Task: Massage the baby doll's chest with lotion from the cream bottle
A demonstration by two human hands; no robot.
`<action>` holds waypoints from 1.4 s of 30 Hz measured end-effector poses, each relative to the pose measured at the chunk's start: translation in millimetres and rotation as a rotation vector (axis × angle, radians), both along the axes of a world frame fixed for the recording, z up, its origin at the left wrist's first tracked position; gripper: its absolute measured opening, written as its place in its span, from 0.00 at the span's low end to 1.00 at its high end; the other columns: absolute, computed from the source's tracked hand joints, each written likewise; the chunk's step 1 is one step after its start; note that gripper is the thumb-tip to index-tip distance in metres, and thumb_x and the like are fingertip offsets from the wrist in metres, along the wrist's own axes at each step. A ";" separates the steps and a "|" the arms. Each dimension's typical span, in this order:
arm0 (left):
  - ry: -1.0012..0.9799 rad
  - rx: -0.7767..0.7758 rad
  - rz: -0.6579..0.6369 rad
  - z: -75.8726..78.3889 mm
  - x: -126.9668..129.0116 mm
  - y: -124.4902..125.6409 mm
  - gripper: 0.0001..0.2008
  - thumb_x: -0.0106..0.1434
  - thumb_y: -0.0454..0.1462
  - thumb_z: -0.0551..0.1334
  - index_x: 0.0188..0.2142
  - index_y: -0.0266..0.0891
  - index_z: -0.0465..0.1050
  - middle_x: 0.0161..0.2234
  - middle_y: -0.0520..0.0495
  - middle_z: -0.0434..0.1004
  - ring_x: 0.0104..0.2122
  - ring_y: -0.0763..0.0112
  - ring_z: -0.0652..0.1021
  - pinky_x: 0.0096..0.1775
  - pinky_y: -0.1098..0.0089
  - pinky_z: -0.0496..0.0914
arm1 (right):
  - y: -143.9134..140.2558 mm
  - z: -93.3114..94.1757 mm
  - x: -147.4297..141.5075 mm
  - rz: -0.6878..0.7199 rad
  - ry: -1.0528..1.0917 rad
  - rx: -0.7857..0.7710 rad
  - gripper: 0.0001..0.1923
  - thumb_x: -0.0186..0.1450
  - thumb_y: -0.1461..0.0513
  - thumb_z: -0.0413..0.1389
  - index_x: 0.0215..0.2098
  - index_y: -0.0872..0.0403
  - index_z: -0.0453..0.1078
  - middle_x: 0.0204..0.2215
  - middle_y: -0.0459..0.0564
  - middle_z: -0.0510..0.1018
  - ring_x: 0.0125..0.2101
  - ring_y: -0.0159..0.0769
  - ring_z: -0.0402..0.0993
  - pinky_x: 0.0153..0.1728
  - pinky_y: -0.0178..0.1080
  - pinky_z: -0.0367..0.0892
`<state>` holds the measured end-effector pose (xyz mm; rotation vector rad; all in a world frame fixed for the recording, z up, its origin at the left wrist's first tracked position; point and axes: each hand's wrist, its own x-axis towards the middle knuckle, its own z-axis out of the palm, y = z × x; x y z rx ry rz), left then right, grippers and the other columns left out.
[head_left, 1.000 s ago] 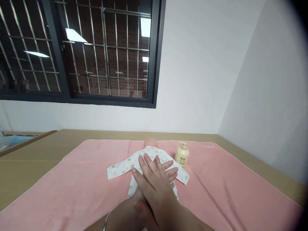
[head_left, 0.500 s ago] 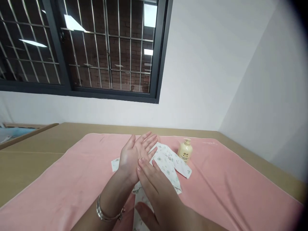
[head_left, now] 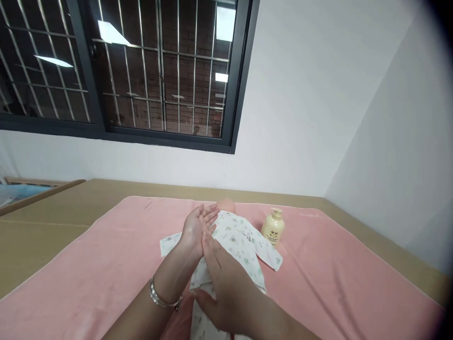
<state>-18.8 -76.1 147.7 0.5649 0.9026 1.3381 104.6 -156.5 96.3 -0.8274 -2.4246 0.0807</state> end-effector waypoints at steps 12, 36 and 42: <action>0.347 0.222 0.260 -59.9 15.7 51.5 0.10 0.57 0.35 0.58 0.36 0.37 0.76 0.43 0.43 0.79 0.48 0.61 0.76 0.52 0.63 0.68 | 80.9 -22.6 19.3 -0.084 0.158 -0.197 0.27 0.68 0.64 0.45 0.65 0.57 0.56 0.64 0.55 0.60 0.64 0.39 0.54 0.64 0.46 0.52; 1.372 0.596 0.292 -147.3 19.2 88.4 0.20 0.65 0.36 0.52 0.52 0.33 0.72 0.55 0.38 0.72 0.58 0.57 0.69 0.61 0.53 0.59 | 159.4 -72.4 34.4 -0.560 0.076 -0.130 0.26 0.71 0.57 0.42 0.62 0.61 0.61 0.62 0.59 0.64 0.63 0.43 0.56 0.63 0.44 0.47; 1.339 0.602 0.391 -146.5 20.2 84.0 0.17 0.66 0.39 0.51 0.48 0.35 0.73 0.51 0.38 0.75 0.53 0.56 0.72 0.58 0.52 0.63 | 133.0 -66.0 21.6 -0.692 -0.097 -0.078 0.27 0.71 0.58 0.42 0.62 0.66 0.61 0.58 0.67 0.67 0.60 0.51 0.61 0.60 0.49 0.53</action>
